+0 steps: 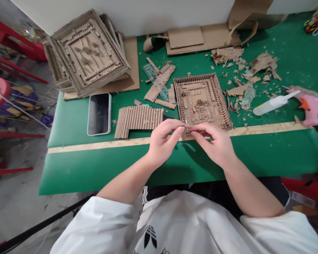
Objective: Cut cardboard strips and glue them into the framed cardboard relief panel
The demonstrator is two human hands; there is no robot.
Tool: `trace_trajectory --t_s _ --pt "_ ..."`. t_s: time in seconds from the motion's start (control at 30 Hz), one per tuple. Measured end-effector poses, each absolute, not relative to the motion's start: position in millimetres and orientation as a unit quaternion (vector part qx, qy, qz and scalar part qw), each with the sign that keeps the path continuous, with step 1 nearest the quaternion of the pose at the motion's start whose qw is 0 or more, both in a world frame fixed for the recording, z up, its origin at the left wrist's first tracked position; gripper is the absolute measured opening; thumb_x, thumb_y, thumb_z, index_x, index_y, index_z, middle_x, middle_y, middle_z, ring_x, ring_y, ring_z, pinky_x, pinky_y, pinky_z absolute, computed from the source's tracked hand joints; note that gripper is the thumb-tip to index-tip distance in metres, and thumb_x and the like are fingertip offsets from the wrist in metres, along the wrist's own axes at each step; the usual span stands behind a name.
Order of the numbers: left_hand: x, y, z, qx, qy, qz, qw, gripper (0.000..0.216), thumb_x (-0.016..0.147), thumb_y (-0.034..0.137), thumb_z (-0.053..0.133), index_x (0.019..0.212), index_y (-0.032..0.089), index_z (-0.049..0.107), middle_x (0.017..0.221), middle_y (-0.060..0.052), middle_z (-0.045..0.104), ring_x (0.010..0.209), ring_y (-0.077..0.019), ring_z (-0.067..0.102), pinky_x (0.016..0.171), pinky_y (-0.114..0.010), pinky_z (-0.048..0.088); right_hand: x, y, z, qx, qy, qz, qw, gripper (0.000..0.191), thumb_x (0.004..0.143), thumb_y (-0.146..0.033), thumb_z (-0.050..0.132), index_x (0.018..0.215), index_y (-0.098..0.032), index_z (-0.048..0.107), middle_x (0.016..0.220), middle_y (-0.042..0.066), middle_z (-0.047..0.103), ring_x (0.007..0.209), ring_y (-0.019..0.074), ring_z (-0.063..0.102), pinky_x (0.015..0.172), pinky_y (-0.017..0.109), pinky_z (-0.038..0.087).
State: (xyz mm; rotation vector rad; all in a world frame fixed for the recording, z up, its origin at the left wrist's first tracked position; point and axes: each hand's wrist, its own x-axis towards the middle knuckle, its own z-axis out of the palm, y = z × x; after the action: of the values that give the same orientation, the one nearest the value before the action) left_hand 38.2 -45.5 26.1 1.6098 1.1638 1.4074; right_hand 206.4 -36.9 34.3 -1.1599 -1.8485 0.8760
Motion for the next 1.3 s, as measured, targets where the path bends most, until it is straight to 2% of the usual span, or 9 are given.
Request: trace_trajectory --t_s 0.1,0.27,0.33,0.5,0.73,0.87,1.17,1.23,1.3 --pt "41 -47 27 0.630 0.470 0.505 0.356 0.015 0.088 0.022 0.055 0.094 0.018 0.069 0.080 -0.002 0.072 0.071 -0.0102 0.067 0.067 -0.020 0.055 208 -38 39 -0.447 -0.730 0.299 0.422 0.017 0.086 -0.022 0.055 0.099 -0.019 0.065 0.092 0.000 0.067 0.081 0.0034 0.064 0.071 0.011 0.054" --pt "43 -45 24 0.735 0.443 0.464 0.219 0.010 0.083 0.011 0.058 0.088 0.014 0.066 0.080 -0.004 0.070 0.074 -0.0103 0.064 0.068 -0.019 0.053 207 -38 37 -0.407 -0.797 0.123 0.430 0.018 0.082 -0.018 0.061 0.100 -0.019 0.065 0.093 0.002 0.067 0.082 0.0060 0.064 0.077 0.017 0.055" --pt "42 -44 23 0.753 0.433 0.455 0.195 0.009 0.084 0.011 0.058 0.089 0.013 0.065 0.081 -0.005 0.069 0.075 -0.0103 0.063 0.069 -0.019 0.052 207 -37 35 -0.394 -0.808 0.082 0.430 0.017 0.081 -0.016 0.062 0.098 -0.018 0.065 0.092 0.003 0.067 0.082 0.0072 0.064 0.077 0.019 0.054" --pt "42 -44 20 0.765 0.435 0.440 0.181 0.009 0.085 0.014 0.058 0.090 0.013 0.065 0.083 -0.006 0.069 0.077 -0.0117 0.064 0.072 -0.022 0.053 207 -36 31 -0.390 -0.814 0.065 0.426 0.011 0.079 -0.011 0.062 0.089 -0.016 0.062 0.086 0.002 0.066 0.081 0.0076 0.062 0.076 0.019 0.053" --pt "45 -45 23 0.754 0.449 0.441 0.186 0.006 0.082 0.014 0.058 0.080 0.015 0.063 0.072 -0.003 0.068 0.066 -0.0102 0.059 0.063 -0.020 0.050 206 -36 31 -0.395 -0.813 0.098 0.416 0.008 0.079 -0.010 0.058 0.083 -0.016 0.056 0.079 0.000 0.062 0.074 0.0046 0.058 0.070 0.015 0.050" --pt "44 -47 27 0.727 0.451 0.447 0.262 0.007 0.079 0.014 0.058 0.074 0.016 0.062 0.069 0.000 0.065 0.062 -0.0087 0.055 0.058 -0.019 0.046 205 -37 32 -0.384 -0.821 0.110 0.408 0.008 0.079 -0.009 0.056 0.082 -0.016 0.053 0.077 0.000 0.060 0.073 0.0050 0.056 0.069 0.017 0.049" --pt "46 -46 27 0.490 0.430 0.455 0.606 0.018 0.075 0.033 0.067 0.070 0.015 0.064 0.063 0.001 0.061 0.056 -0.0079 0.053 0.053 -0.020 0.044 202 -38 24 -0.356 -0.807 0.119 0.455 0.008 0.082 -0.011 0.054 0.088 -0.016 0.052 0.082 0.001 0.059 0.079 0.0065 0.055 0.072 0.019 0.049" --pt "46 -45 26 0.463 0.423 0.448 0.637 0.020 0.075 0.035 0.068 0.071 0.016 0.064 0.062 0.001 0.061 0.054 -0.0076 0.053 0.052 -0.019 0.044 202 -37 22 -0.354 -0.808 0.119 0.456 0.010 0.081 -0.011 0.055 0.089 -0.016 0.052 0.083 0.001 0.059 0.080 0.0069 0.056 0.072 0.020 0.049" --pt "46 -46 25 0.479 0.437 0.439 0.622 0.018 0.076 0.034 0.067 0.076 0.016 0.066 0.066 0.000 0.064 0.058 -0.0085 0.056 0.054 -0.020 0.047 203 -36 21 -0.358 -0.808 0.112 0.454 0.012 0.081 -0.011 0.056 0.090 -0.016 0.052 0.084 0.002 0.060 0.081 0.0073 0.056 0.073 0.020 0.049"
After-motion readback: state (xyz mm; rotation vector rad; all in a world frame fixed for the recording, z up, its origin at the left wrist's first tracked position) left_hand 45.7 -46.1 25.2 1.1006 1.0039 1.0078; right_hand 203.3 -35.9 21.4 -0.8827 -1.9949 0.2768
